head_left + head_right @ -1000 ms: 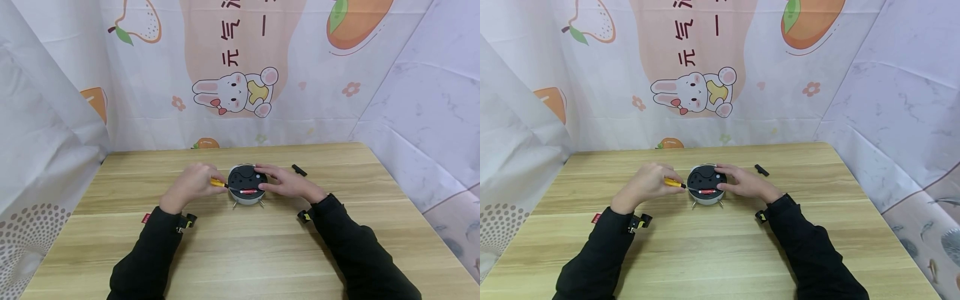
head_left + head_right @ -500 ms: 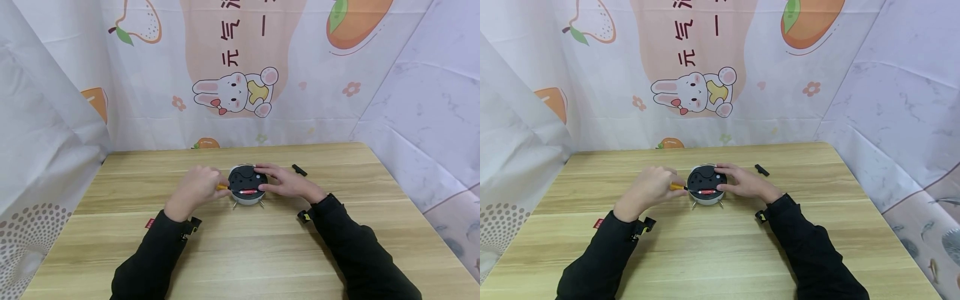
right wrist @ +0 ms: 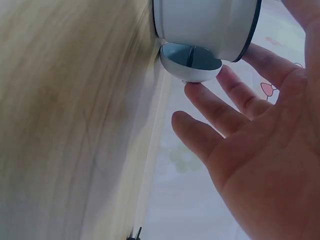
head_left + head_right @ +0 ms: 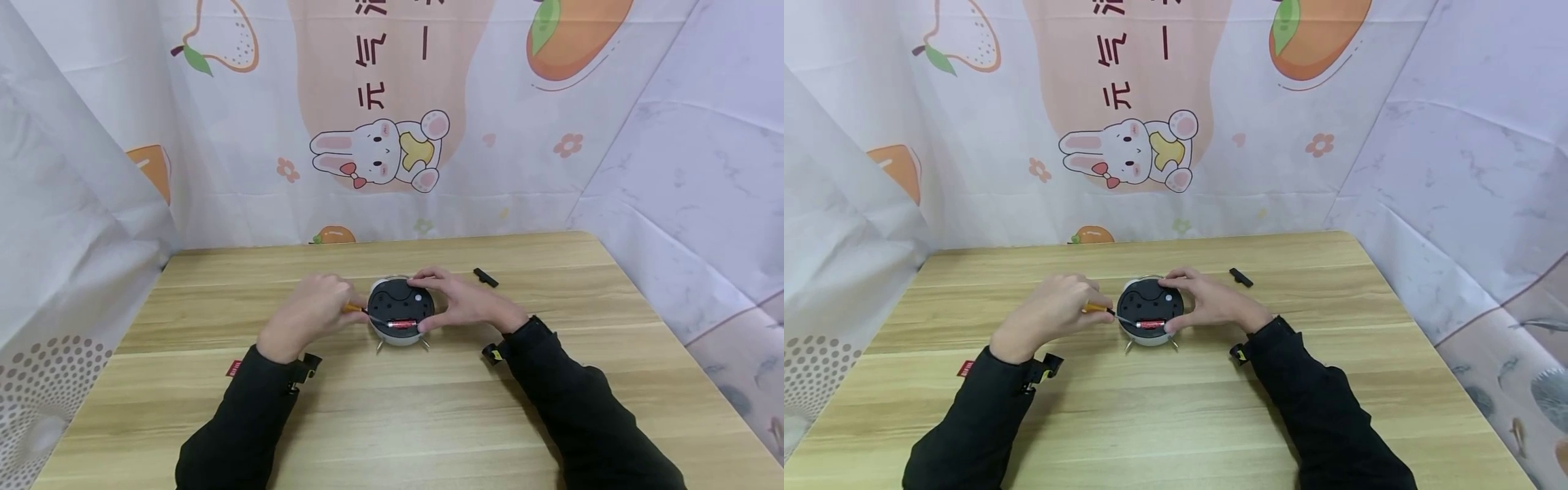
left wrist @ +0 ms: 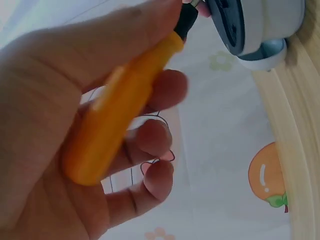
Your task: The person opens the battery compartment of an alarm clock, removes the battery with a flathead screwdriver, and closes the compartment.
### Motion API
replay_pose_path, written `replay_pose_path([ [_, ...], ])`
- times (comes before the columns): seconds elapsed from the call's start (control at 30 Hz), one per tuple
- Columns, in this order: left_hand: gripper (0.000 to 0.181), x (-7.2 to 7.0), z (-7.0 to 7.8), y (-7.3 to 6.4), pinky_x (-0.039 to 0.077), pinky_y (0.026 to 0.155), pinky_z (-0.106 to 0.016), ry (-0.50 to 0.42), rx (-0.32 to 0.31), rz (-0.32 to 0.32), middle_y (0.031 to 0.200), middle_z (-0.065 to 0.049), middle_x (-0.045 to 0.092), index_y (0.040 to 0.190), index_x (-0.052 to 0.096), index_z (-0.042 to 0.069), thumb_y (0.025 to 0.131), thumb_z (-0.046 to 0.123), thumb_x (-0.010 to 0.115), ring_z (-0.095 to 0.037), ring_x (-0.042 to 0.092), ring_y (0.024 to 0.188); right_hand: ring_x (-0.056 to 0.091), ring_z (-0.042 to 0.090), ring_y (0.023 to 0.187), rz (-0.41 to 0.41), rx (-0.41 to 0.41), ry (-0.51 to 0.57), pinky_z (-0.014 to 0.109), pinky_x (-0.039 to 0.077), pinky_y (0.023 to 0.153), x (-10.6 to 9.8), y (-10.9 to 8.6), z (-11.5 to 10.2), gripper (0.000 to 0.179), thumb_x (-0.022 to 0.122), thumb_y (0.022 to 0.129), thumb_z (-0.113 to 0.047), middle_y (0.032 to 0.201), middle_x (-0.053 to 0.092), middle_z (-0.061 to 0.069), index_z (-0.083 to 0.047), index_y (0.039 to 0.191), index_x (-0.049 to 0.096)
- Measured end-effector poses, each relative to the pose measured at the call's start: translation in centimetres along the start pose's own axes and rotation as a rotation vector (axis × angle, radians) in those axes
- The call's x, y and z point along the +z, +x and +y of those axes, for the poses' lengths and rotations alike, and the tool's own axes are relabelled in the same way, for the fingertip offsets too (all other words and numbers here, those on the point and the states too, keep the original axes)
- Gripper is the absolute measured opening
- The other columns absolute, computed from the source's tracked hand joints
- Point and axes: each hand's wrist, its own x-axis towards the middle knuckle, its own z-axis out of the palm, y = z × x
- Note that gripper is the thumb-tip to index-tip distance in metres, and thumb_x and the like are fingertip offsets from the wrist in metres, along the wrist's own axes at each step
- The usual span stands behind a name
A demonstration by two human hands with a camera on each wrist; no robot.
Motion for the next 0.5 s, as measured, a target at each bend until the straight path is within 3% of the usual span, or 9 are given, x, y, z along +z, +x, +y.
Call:
replay_pose_path([
  [0.23, 0.014, 0.8, 0.5, -0.1, 0.05, 0.061, -0.029, 0.113, -0.038, 0.026, 0.08, 0.005, 0.072, 0.093, 0.083, 0.017, 0.087, 0.03, 0.083, -0.013, 0.063, 0.071, 0.034, 0.032, 0.144, -0.062, 0.037, 0.017, 0.053, 0.035, 0.112, 0.1, 0.1, 0.0, 0.1, 0.084, 0.078, -0.055, 0.16, 0.031, 0.013, -0.013, 0.158, 0.038],
  [0.4, 0.023, 1.2, 0.8, 0.1, 0.039, 0.051, -0.026, 0.191, -0.085, 0.025, 0.069, 0.007, 0.063, 0.08, 0.078, 0.017, 0.083, 0.039, 0.084, -0.01, 0.052, 0.058, 0.03, 0.034, 0.147, -0.081, 0.07, 0.031, 0.054, 0.032, 0.114, 0.2, 0.1, 0.0, 0.102, 0.082, 0.079, -0.057, 0.163, 0.027, 0.013, -0.014, 0.159, 0.035],
  [0.5, 0.029, 1.2, 0.8, 0.3, 0.032, 0.048, -0.025, 0.189, -0.108, 0.016, 0.058, 0.008, 0.054, 0.072, 0.073, 0.017, 0.082, 0.042, 0.085, -0.009, 0.046, 0.051, 0.03, 0.034, 0.147, -0.08, 0.077, 0.031, 0.054, 0.032, 0.114, 0.2, 0.0, 0.0, 0.103, 0.081, 0.079, -0.057, 0.163, 0.027, 0.014, -0.015, 0.159, 0.034],
])
